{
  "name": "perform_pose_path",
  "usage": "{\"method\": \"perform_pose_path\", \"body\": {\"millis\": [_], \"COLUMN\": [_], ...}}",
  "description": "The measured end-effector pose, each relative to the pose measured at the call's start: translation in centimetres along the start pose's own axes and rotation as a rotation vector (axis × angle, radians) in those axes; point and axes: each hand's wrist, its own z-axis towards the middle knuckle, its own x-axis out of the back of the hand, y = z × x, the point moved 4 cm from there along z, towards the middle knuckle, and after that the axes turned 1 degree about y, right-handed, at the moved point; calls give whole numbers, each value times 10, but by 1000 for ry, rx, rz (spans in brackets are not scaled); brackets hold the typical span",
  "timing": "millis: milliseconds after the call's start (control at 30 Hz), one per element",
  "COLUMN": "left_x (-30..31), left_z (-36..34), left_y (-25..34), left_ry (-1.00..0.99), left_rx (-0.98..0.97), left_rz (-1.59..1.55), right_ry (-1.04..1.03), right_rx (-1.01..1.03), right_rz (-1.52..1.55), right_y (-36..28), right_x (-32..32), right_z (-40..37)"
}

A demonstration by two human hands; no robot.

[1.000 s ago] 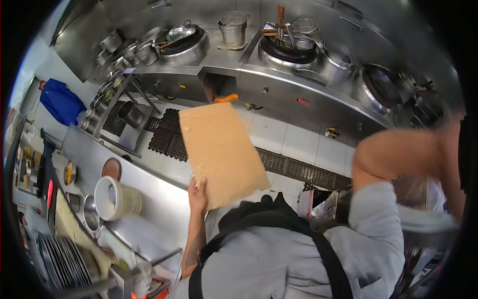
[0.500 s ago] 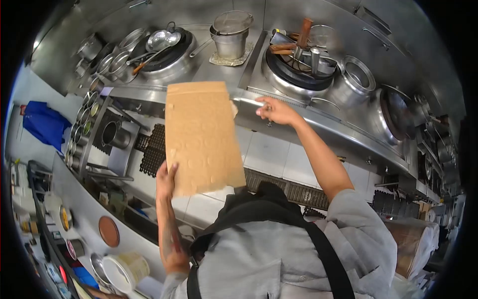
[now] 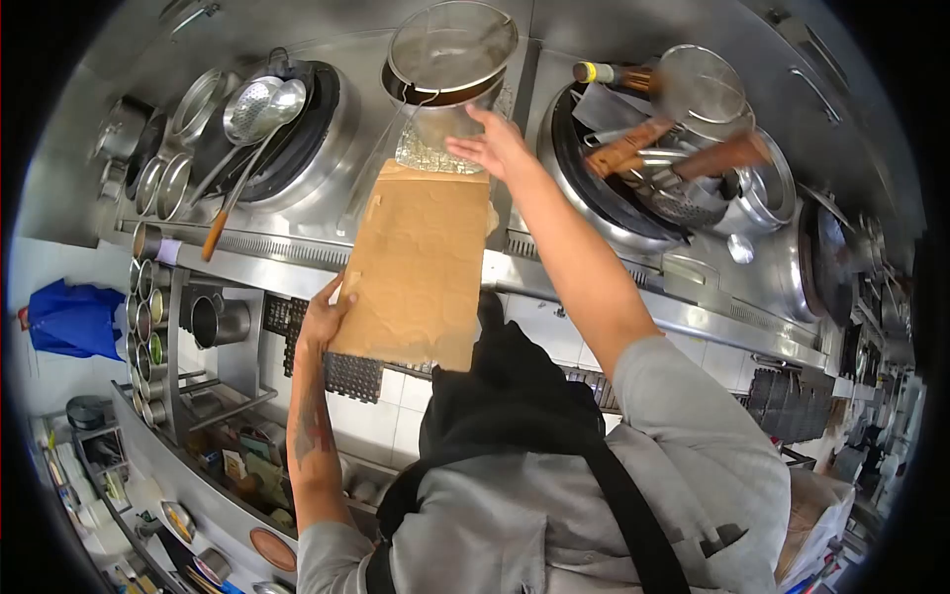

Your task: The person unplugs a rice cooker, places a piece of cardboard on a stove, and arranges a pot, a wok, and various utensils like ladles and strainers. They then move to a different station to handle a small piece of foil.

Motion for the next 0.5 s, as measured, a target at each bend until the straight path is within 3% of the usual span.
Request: {"method": "perform_pose_path", "body": {"millis": [167, 233, 400, 500], "left_x": [-8, -10, -29, -44], "left_z": [31, 36, 69, 105], "left_y": [-27, -46, -41, -30], "left_ry": [-39, -1, -48, -38], "left_rx": [70, 52, 47, -43], "left_rz": [-286, -104, -206, -52], "right_ry": [-33, 11, 38, 58], "right_rx": [-167, -105, -75, -104], "right_rz": [124, 86, 103, 112], "right_y": [14, 15, -3, -7], "right_x": [-36, -40, -45, -45], "right_z": [82, 98, 99, 104]}}
